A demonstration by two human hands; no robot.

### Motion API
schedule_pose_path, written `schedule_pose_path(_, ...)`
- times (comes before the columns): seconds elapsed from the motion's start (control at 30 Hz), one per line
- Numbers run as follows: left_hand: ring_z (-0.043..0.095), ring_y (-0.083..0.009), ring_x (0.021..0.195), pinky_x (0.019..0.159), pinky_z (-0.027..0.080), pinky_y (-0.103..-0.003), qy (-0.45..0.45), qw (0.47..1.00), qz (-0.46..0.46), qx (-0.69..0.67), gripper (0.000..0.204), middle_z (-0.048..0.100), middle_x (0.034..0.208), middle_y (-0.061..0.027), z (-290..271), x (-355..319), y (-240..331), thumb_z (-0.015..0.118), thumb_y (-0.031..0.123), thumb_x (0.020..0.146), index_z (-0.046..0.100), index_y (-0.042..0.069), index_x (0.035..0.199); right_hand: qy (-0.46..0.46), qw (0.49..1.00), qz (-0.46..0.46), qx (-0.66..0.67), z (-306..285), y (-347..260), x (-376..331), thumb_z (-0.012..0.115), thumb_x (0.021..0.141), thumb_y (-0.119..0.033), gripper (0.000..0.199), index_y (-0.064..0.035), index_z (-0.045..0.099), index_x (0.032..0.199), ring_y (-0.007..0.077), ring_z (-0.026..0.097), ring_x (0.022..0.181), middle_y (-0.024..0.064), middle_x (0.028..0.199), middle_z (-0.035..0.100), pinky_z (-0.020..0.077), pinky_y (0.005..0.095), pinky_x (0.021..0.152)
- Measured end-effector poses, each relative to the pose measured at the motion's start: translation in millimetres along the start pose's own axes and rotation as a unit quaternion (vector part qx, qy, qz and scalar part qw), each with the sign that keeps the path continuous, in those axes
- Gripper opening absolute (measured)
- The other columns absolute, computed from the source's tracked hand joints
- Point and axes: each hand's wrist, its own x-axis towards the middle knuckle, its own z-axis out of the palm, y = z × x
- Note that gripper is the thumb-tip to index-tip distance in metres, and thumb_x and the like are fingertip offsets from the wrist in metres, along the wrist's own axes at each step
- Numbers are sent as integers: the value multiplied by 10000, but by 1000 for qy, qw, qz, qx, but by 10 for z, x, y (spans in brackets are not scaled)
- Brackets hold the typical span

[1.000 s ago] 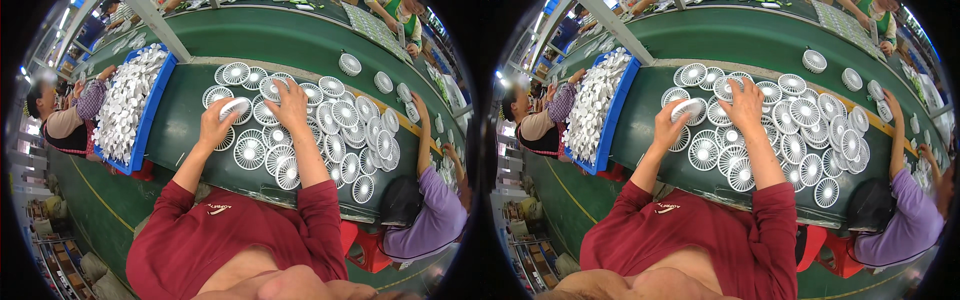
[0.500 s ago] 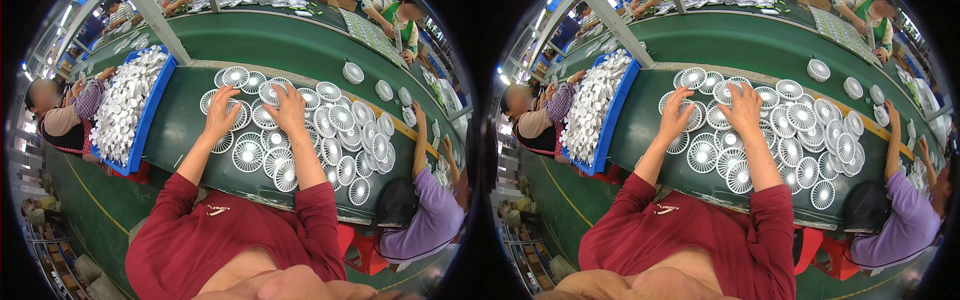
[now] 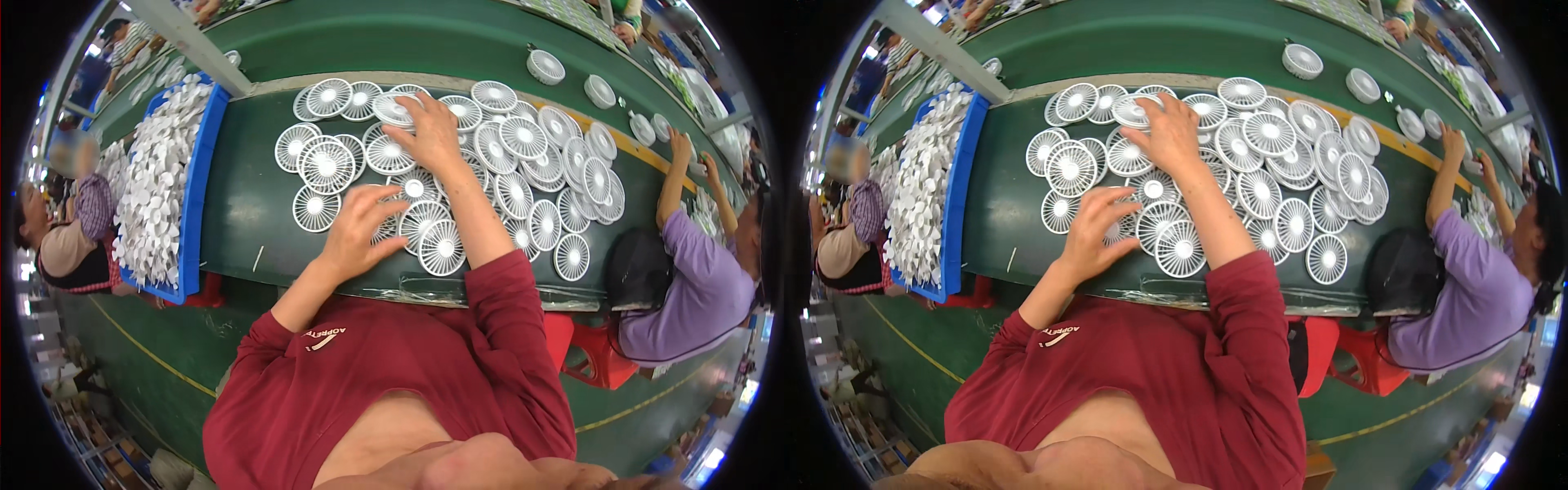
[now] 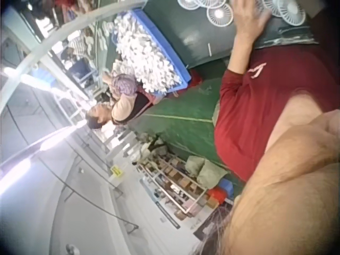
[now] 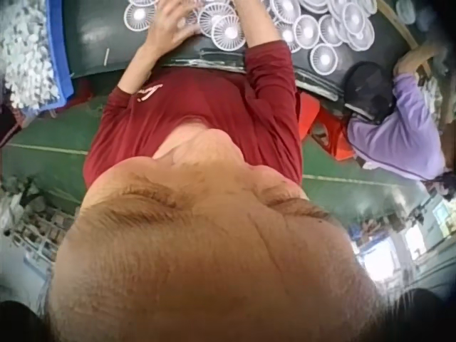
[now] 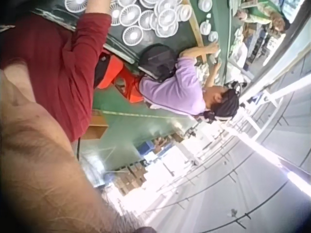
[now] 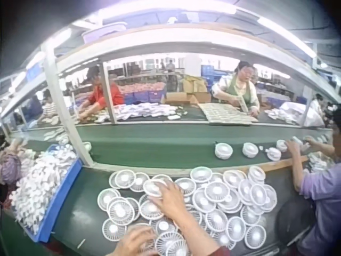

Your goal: The person assembles mini portable fans by attaching the fan blades and internal components into plastic covers, pressing the casings together by hand, and placing the assembled units onto the conveyor belt.

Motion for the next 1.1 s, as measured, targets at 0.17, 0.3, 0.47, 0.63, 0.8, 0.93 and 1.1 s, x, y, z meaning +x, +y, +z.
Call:
schedule_pose_path(0.17,402,-321,1305,1084,291,-520,-111,992,66,2,597,462,1396,-72,260,-84,242,778,406,714,591,191,1239,3,1000,5,21,14,4,18,719,794,-450,554,-142,628,1246,373,484,1223,213,1323,534,332,498,1033)
schedule_pose_path(0.3,383,-303,1344,1107,272,-558,-166,982,86,28,483,460,1420,-47,419,-112,252,784,233,712,635,215,1172,26,996,2,90,-25,70,47,675,839,-420,465,-128,653,1200,379,542,1147,172,1251,595,401,500,980)
schedule_pose_path(0.47,434,-341,1309,1044,399,-491,-124,989,77,-1,520,515,1360,-57,399,-88,151,774,83,687,637,162,1182,39,989,36,140,-129,58,150,644,871,-356,358,-89,683,1106,360,590,1058,132,1154,650,460,481,910)
schedule_pose_path(0.63,453,-376,1293,1021,414,-460,-53,998,27,7,419,593,1270,-85,322,-44,105,758,23,690,691,117,1093,109,978,-19,179,-213,-10,195,642,870,-334,325,-82,706,1065,368,581,1046,142,1108,659,460,461,913)
schedule_pose_path(0.8,442,-389,1303,1062,361,-475,36,998,8,57,385,574,1299,-125,247,96,-50,733,27,753,667,84,1127,139,968,-27,208,-310,-32,189,627,889,-306,339,-30,684,1077,371,578,1053,173,1101,654,447,446,931)
schedule_pose_path(0.93,407,-393,1334,1083,337,-477,26,994,-29,98,372,508,1384,-162,226,141,-205,709,51,804,638,73,1169,50,964,47,256,-482,-125,172,598,904,-309,351,-31,669,1106,377,655,911,196,975,689,511,431,799)
schedule_pose_path(1.1,403,-393,1341,1081,338,-483,28,995,-12,96,317,517,1369,-171,218,109,-134,672,27,823,640,53,1137,111,943,43,311,-371,-47,192,593,890,-337,326,-26,687,919,410,646,798,216,817,672,500,480,727)
